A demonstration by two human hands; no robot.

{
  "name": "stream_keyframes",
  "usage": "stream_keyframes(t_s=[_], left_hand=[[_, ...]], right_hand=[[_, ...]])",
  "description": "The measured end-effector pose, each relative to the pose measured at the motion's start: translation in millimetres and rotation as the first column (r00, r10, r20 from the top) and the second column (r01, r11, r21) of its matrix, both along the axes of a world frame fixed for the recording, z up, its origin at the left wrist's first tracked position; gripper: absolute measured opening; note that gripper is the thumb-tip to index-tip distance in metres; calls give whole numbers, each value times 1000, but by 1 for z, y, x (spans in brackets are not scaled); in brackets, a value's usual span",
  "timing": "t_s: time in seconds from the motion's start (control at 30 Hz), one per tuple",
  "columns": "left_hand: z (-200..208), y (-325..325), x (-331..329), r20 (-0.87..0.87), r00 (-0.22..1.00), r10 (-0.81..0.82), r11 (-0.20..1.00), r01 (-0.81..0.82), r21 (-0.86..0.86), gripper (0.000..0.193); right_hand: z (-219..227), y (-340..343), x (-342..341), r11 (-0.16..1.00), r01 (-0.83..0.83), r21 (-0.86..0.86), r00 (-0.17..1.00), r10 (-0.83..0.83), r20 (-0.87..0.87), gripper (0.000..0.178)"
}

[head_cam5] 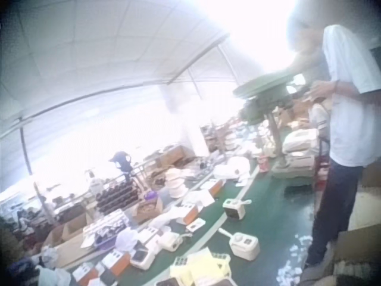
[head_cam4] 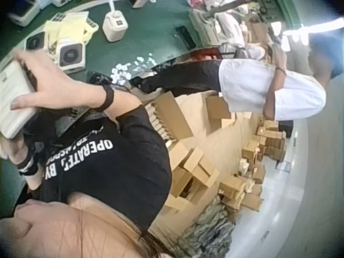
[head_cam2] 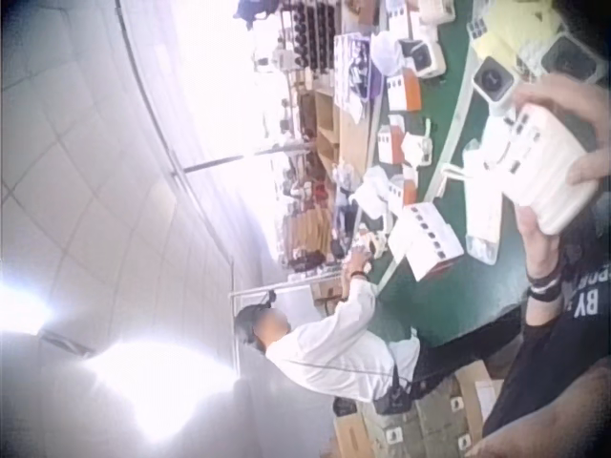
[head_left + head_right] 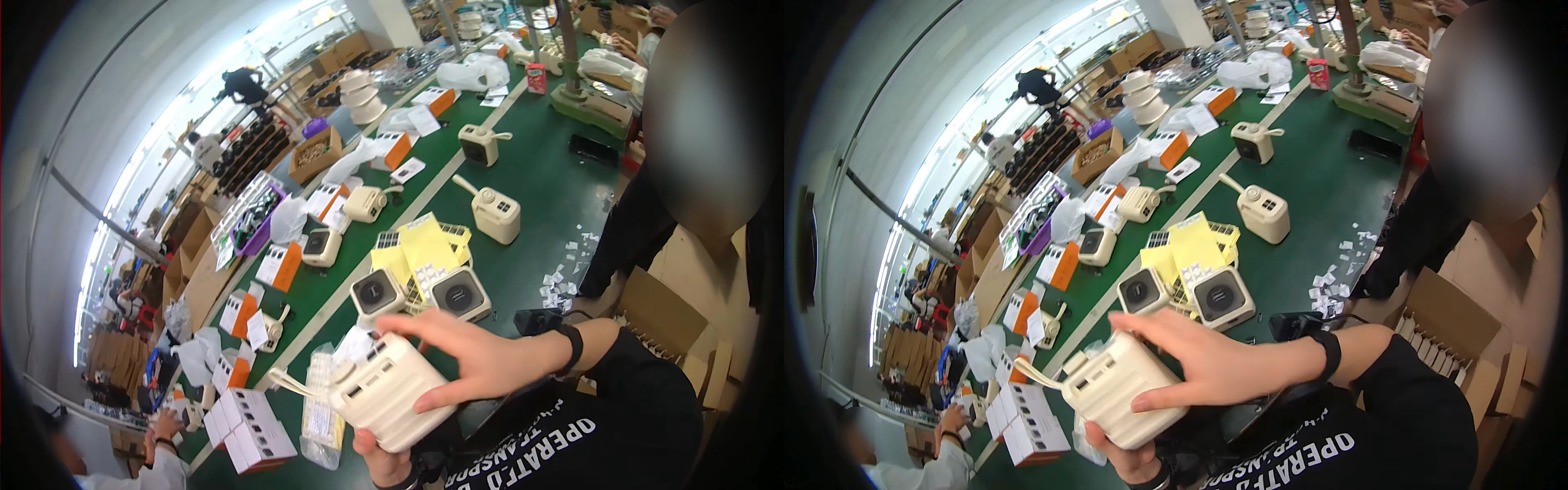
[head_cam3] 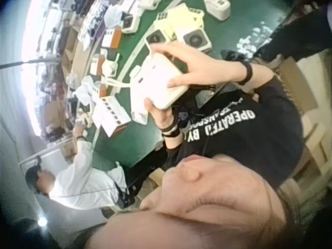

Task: Inspecting, labeling, and assembling small cream-colored electronic radio devices on a factory assembly line.

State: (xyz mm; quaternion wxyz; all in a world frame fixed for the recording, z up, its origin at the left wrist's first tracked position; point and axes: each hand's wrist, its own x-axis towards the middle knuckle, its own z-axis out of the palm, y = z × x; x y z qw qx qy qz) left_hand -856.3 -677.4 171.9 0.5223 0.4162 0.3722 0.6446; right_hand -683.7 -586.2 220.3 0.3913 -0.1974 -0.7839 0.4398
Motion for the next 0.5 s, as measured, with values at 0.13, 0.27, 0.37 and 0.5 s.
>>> stream_keyframes(t_s=[0.13, 0.27, 0.37, 0.5], left_hand=[[-4, 9, -13, -151, 988, -26, 1000, 24, -13, 76], [7, 4, -32, -146, 987, 63, 993, -46, 111, 65], [19, -1, -41, -229, 963, 143, 989, -127, 82, 67], [9, -15, -65, -136, 952, 273, 961, -275, 6, 64]], right_hand=[[8, 52, -12, 930, -233, -284, 921, 305, 241, 70], [6, 155, -30, 947, 317, -45, 909, -289, 301, 64], [-20, 268, -36, 607, 720, 336, 563, -794, 229, 67], [-69, 362, -43, 308, 854, 419, 208, -941, 267, 35]])
